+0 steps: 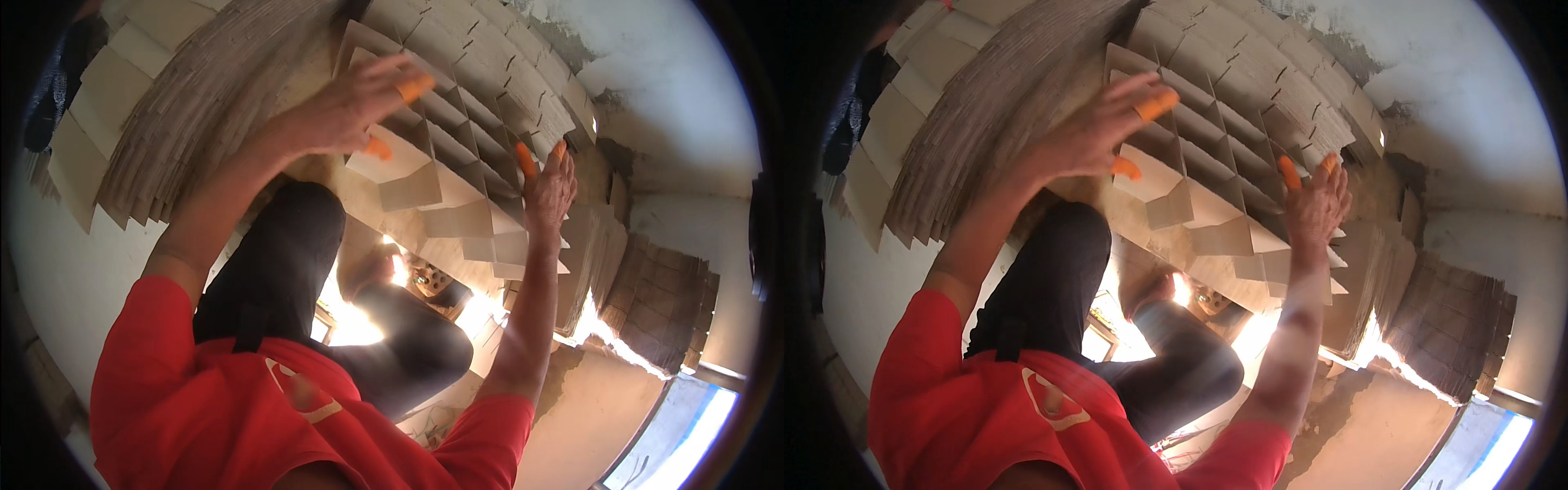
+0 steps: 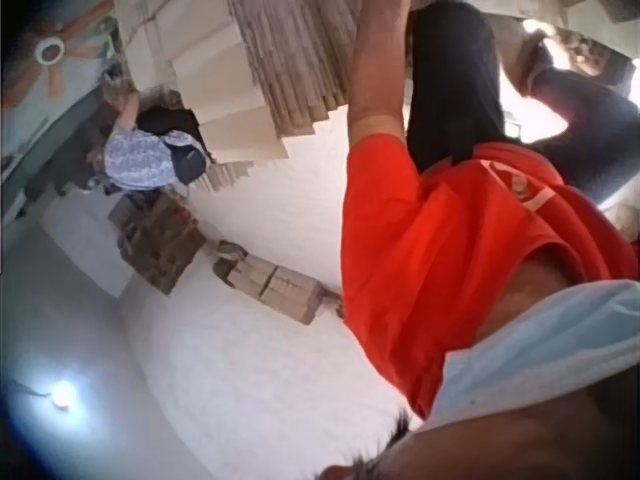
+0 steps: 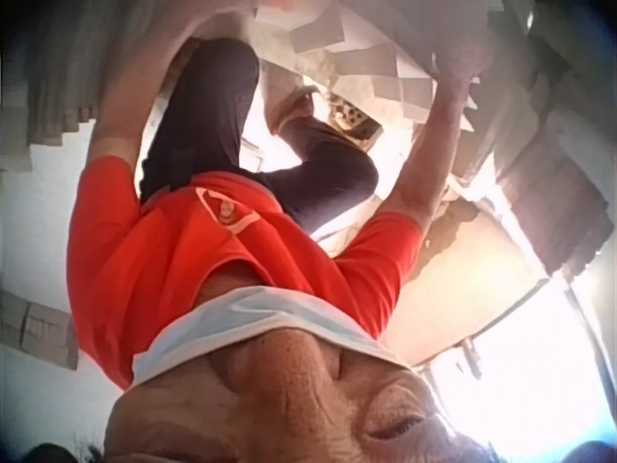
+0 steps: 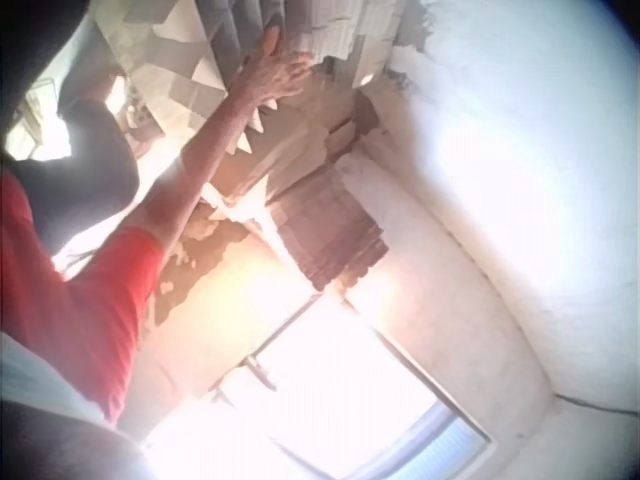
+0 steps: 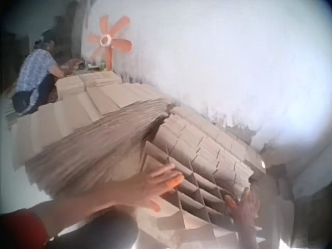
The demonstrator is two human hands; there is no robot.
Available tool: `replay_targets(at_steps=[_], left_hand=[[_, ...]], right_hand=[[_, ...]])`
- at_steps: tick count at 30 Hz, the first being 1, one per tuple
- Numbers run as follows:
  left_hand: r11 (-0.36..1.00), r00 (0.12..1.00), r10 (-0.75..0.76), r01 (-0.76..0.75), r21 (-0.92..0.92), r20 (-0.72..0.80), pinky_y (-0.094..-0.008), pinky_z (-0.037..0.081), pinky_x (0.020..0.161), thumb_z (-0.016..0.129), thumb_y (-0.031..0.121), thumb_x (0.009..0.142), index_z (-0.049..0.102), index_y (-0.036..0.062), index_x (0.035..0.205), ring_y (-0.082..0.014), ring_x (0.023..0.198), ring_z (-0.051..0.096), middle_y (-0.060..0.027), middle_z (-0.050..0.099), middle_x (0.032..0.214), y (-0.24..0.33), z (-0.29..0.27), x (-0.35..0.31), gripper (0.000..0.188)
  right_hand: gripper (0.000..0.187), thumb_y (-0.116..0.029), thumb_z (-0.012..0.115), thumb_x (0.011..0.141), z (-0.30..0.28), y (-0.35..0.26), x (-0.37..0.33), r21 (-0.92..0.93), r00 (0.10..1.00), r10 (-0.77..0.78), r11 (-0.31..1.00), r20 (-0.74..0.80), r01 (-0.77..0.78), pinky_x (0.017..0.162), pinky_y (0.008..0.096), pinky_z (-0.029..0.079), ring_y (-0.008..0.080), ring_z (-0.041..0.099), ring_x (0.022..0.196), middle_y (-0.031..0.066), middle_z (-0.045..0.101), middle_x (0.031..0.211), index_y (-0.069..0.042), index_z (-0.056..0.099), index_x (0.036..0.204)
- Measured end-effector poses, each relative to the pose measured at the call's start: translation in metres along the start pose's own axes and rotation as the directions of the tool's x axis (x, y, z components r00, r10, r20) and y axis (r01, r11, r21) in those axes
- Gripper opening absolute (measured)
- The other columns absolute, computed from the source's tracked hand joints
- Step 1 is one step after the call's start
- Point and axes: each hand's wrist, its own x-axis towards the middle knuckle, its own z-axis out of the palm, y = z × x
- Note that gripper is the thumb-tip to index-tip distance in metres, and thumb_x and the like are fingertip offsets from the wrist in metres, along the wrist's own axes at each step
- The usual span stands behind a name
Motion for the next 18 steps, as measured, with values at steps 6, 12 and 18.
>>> replay_targets(at_steps=[6, 12, 18], left_hand=[[0.984, 0.987, 0.157, -0.159, 0.081, 0.033, -0.0394, 0.03, 0.109, 0.079, 0.012, 0.062, 0.034, 0.0106, 0.141, -0.0311, 0.134, 0.029, -0.0122, 0.037, 0.142, -0.023, 0.031, 0.035, 0.09], [0.994, 0.85, 0.069, -0.106, 0.041, 0.522, -0.038, 0.045, 0.084, 0.067, 0.004, 0.071, 0.06, 0.0024, 0.087, -0.027, 0.097, 0.054, -0.0102, 0.058, 0.094, -0.013, 0.028, 0.068, 0.017], [0.806, 0.88, 0.448, -0.318, 0.5, -0.161, -0.0333, 0.048, 0.073, 0.066, 0.008, 0.071, 0.062, 0.0045, 0.088, -0.02, 0.084, 0.056, -0.005, 0.06, 0.098, 0.067, -0.094, 0.049, 0.018]], right_hand=[[0.045, -0.027, 0.056, 0.09, -0.028, 0.0, -0.021, 0.649, 0.848, -0.262, 0.751, 0.46, -0.12, 0.072, 0.0407, 0.047, 0.0344, 0.06, 0.089, 0.0245, 0.056, 0.106, 0.001, 0.046, 0.124], [0.022, -0.02, 0.07, 0.081, -0.077, -0.052, -0.044, 0.544, 0.861, -0.092, 0.806, 0.501, -0.231, 0.05, 0.0447, 0.044, 0.0421, 0.055, 0.054, 0.0196, 0.058, 0.06, -0.001, 0.059, 0.084], [0.042, -0.015, 0.065, 0.085, -0.17, -0.01, -0.014, 0.086, 0.989, 0.001, 0.996, -0.147, 0.012, 0.084, 0.0395, 0.05, 0.0279, 0.06, 0.105, 0.0133, 0.06, 0.116, -0.008, 0.052, 0.124]])
